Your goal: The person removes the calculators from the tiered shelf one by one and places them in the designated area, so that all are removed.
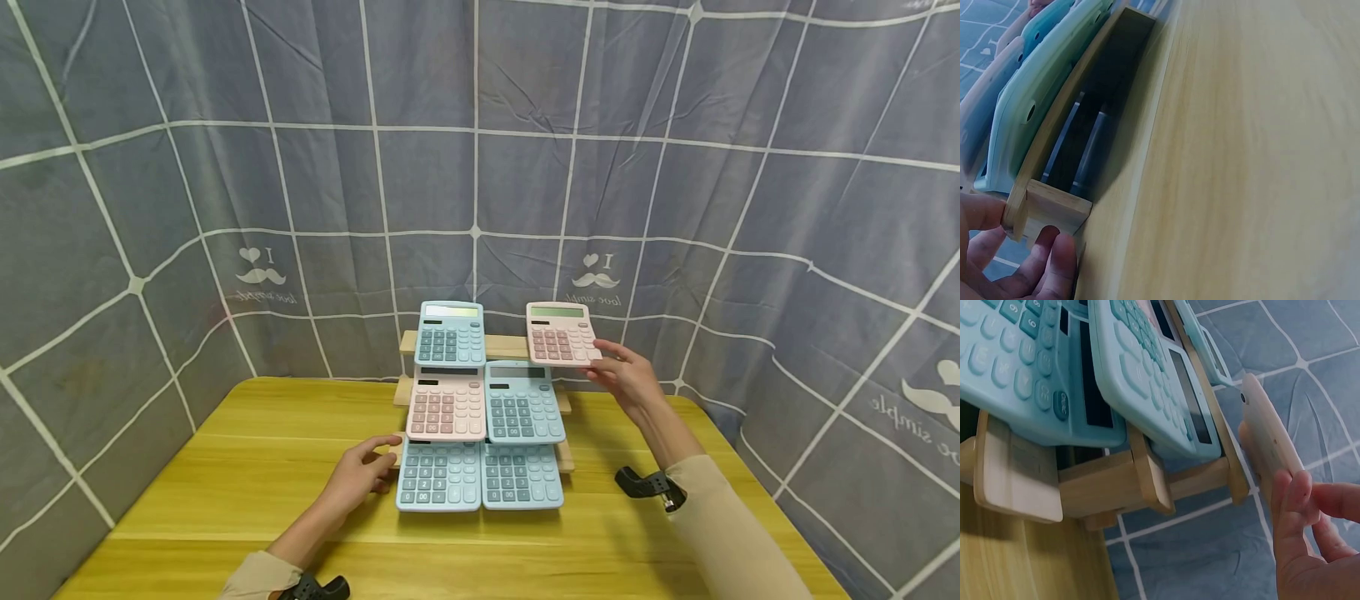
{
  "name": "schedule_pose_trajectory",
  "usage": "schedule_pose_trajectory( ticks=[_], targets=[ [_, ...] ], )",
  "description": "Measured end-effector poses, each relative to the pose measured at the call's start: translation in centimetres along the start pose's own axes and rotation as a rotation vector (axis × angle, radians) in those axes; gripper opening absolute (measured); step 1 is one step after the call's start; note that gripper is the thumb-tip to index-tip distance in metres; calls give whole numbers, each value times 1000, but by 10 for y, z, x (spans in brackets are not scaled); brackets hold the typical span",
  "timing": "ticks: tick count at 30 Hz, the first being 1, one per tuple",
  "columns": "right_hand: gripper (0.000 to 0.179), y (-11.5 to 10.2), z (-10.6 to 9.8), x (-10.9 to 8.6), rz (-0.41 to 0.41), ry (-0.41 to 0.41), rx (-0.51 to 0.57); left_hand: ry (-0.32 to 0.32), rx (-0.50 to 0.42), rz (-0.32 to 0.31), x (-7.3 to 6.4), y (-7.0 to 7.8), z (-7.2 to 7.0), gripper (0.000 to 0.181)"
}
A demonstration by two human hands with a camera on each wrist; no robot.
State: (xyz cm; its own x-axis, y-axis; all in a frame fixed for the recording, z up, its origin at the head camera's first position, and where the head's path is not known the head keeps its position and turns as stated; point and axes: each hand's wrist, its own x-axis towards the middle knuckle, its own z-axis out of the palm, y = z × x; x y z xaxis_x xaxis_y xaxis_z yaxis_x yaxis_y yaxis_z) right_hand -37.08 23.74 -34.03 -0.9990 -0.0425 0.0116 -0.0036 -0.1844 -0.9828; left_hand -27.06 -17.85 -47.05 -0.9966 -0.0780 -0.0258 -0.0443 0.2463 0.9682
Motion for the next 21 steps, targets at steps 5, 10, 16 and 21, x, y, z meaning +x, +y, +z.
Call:
schedule_pose_trajectory(
  ticks=[5,10,16,21],
  targets=[
    [60,-1,-8,-1,2,2,-7,0,3,1,-1,0,1,33],
    [60,-3,-14,-3,15,3,0,-1,-10,0,-1,0,2,33],
    [60,-2,-18,-5,4,-2,11,5,-18,-9,-2,-1,3,35],
    [59,-1,-26,-6,6,15,12,9,-15,-13,-3,-1,3,34]
  ],
)
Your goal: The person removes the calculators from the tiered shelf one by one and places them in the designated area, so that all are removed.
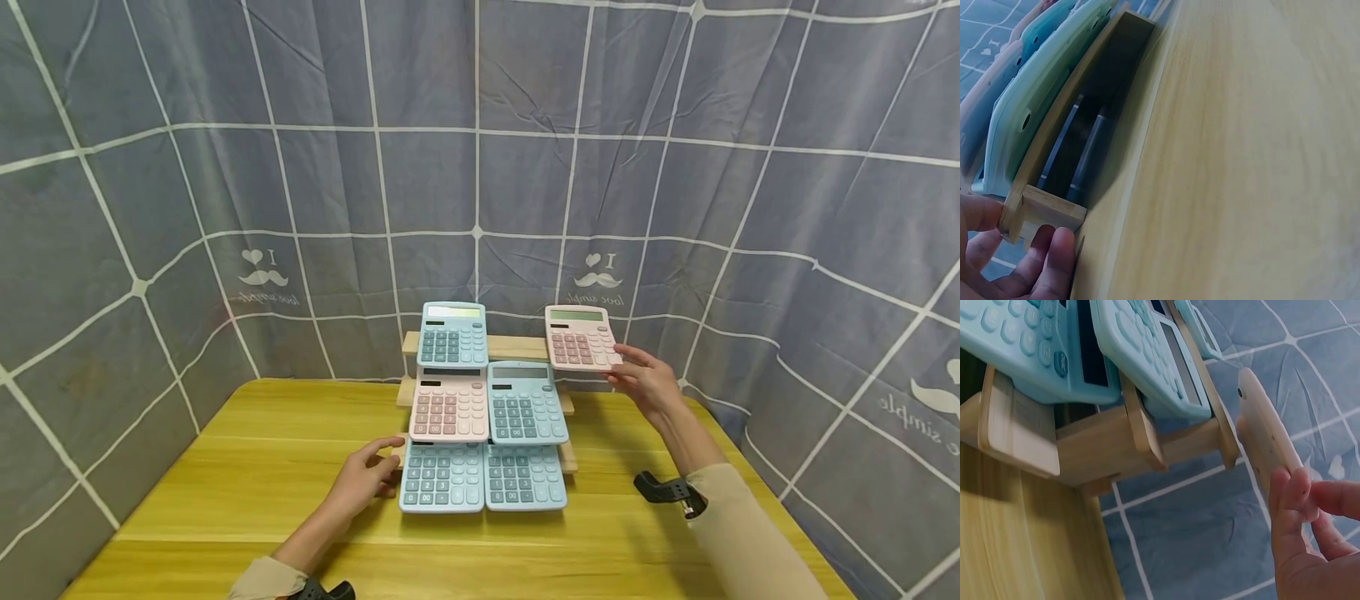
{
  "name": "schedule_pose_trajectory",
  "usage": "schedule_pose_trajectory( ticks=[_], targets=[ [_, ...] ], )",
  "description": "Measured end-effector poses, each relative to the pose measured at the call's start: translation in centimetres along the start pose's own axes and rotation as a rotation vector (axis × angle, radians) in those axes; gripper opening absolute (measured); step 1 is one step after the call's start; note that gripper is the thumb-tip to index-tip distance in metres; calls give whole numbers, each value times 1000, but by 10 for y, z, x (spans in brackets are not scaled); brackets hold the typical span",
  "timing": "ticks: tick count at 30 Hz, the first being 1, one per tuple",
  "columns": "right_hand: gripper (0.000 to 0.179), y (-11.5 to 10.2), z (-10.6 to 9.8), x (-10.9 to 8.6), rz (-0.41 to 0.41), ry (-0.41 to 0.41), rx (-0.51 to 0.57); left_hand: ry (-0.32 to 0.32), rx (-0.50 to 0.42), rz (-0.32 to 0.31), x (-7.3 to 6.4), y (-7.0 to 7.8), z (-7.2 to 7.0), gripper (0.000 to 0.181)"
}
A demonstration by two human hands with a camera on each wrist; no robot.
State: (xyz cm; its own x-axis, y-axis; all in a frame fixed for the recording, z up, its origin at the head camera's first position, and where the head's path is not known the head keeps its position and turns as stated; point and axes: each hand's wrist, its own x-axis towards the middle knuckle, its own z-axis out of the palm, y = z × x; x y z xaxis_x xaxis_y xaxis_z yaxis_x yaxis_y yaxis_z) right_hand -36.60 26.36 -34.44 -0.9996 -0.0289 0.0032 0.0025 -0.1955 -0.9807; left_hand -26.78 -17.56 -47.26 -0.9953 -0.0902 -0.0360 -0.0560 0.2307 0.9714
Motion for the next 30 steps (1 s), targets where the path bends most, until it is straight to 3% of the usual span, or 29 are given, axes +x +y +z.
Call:
schedule_pose_trajectory(
  ticks=[25,30],
  targets=[
    [63,6,-49,-9,43,31,65,1,-16,-3,-2,-1,1,36],
    [67,8,-58,-11,54,34,38,-6,-38,-7,-1,-1,1,36]
  ],
)
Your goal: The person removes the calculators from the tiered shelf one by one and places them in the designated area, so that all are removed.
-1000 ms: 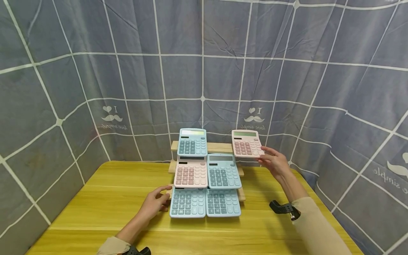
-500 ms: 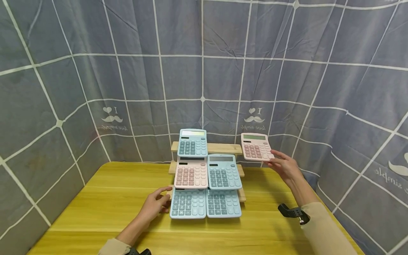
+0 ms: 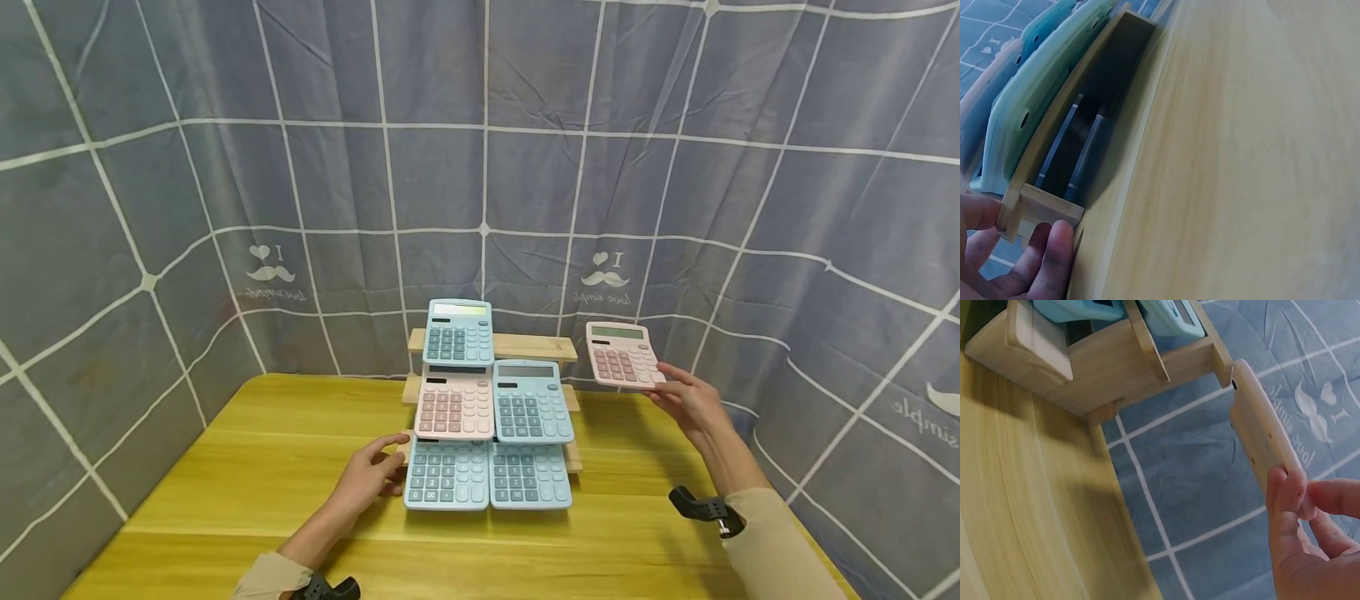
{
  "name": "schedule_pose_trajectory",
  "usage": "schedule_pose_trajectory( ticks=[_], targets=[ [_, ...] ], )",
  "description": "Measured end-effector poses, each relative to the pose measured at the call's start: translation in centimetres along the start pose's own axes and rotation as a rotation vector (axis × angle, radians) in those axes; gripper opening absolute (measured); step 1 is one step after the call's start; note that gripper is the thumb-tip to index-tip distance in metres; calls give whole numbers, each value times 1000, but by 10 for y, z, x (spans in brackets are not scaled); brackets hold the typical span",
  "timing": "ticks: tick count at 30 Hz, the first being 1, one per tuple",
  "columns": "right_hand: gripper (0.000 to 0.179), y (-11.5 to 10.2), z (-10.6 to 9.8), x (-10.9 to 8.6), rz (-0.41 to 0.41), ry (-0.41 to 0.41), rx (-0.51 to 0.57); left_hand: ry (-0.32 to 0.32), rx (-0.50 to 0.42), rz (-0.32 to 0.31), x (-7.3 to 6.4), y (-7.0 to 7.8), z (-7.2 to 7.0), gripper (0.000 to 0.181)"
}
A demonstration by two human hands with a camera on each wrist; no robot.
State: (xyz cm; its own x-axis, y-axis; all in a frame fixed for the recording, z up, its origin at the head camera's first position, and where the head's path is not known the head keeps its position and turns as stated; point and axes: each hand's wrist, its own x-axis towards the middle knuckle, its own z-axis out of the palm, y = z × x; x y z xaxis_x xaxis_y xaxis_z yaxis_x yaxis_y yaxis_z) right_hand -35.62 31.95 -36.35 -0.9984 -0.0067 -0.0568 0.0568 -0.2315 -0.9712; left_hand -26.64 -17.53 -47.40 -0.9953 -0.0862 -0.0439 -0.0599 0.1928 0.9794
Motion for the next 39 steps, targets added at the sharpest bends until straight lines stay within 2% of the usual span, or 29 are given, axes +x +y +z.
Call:
schedule_pose_trajectory(
  ticks=[12,21,28,30,35,39],
  targets=[
    [72,8,-21,0,33,31,40,-10,-19,-2,1,-1,0,36],
    [65,18,-38,-1,29,115,-3,-6,-19,-2,1,0,0,35],
    [69,23,-47,-1,53,102,26,-7,-15,-5,1,-1,-1,36],
    [65,25,-50,-1,55,102,32,-6,-15,-5,1,-1,-1,36],
    [40,31,-58,-2,48,108,62,-3,-9,-9,2,-2,-1,36],
    [43,36,-65,0,40,125,68,-7,-5,-5,3,-2,-1,37]
  ],
)
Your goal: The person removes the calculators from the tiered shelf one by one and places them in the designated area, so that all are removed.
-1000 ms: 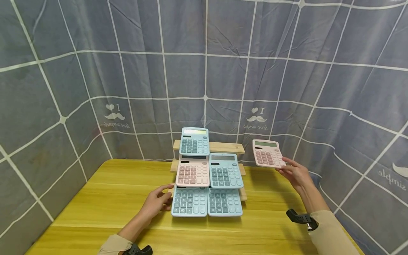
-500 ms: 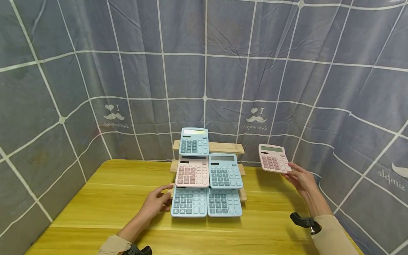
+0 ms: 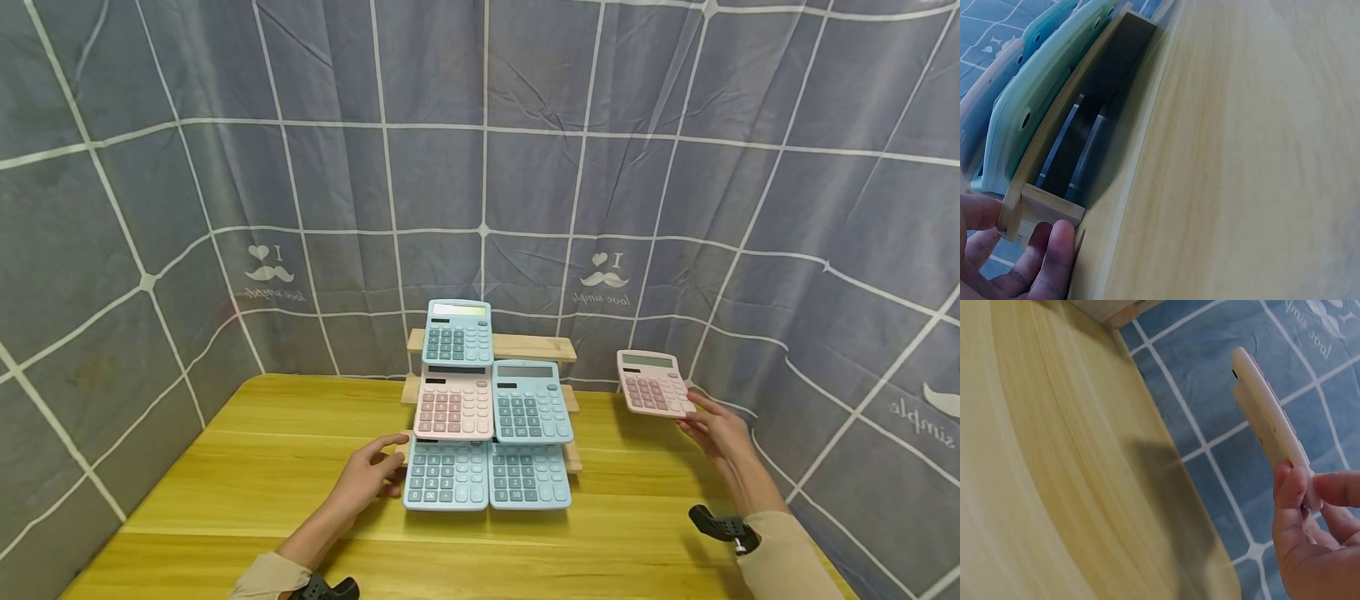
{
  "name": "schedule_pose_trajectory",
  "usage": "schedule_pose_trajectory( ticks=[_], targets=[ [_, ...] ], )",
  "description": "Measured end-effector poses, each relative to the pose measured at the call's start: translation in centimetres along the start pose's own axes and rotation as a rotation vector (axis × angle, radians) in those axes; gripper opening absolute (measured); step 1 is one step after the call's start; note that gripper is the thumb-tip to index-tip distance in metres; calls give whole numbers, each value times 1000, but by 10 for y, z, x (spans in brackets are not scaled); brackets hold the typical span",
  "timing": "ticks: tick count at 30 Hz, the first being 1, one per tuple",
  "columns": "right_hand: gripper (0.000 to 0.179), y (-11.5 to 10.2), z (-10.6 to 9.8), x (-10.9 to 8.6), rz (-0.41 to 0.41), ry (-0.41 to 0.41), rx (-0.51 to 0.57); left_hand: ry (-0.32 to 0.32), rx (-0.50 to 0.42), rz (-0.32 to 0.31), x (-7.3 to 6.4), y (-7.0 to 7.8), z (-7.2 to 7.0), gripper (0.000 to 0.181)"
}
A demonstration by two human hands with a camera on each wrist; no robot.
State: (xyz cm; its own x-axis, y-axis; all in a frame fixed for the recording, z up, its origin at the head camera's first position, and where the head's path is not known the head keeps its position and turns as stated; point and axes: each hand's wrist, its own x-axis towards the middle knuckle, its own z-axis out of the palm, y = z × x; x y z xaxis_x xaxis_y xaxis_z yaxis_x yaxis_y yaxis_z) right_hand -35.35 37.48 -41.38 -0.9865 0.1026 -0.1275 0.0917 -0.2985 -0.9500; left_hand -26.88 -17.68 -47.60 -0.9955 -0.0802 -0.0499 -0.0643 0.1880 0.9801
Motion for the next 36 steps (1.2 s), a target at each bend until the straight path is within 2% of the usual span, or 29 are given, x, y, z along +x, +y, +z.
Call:
schedule_pose_trajectory(
  ticks=[6,10,12,15,23,27,36],
  targets=[
    [43,6,-9,5,-10,39,-65,2,-9,2,-2,2,1,36],
    [63,10,-14,7,3,50,-104,1,-8,14,-2,2,3,36],
    [66,12,-17,8,16,46,-88,1,-5,17,-3,2,4,36],
    [67,14,-20,9,40,53,-82,4,-4,14,-3,2,4,36],
    [64,21,-26,13,70,122,-180,7,-9,16,-3,2,2,36],
    [64,25,-30,14,81,128,-206,5,-11,13,-4,2,1,36],
    [64,34,-38,18,103,134,-180,7,-12,12,-3,2,2,36]
  ],
)
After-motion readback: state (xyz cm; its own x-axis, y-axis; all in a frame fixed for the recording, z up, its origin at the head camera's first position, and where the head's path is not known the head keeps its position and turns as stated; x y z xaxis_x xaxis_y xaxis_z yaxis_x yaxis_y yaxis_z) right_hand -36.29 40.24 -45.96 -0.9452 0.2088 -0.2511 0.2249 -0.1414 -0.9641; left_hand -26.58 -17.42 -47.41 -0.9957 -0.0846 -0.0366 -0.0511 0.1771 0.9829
